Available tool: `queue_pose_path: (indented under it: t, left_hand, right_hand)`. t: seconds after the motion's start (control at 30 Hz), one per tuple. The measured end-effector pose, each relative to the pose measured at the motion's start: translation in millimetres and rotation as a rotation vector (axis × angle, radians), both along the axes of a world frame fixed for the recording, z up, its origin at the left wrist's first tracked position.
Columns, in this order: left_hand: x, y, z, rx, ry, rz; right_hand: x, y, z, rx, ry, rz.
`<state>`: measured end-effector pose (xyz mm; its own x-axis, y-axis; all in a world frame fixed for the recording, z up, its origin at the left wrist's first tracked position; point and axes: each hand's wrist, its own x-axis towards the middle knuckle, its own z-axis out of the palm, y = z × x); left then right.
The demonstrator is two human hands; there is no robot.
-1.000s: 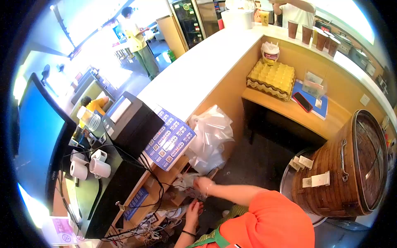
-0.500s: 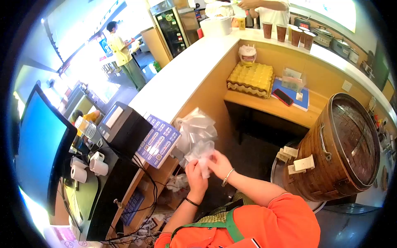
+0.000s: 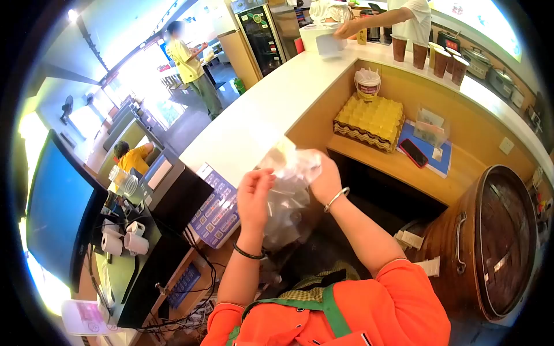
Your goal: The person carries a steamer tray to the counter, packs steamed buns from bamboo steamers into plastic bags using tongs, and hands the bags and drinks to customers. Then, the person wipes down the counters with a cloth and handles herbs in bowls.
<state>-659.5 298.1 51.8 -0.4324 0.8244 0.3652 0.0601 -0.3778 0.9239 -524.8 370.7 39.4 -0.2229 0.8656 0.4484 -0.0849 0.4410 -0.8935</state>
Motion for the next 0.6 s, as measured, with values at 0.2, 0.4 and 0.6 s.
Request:
queue_pose_path:
  t: [0.2,0.4,0.6]
  left_hand:
    - [-25,25,-11,-0.022,0.240,0.094]
    - [-16,23,2,0.037,-0.609,-0.046]
    - [-26,19,3,0.023,0.409,0.246]
  right_hand:
    - [-26,12,3,0.046,-0.004,0.043]
    - [-28,52,-11,-0.529,0.439,0.276]
    - [-41,93,15,-0.461,0.507,0.347]
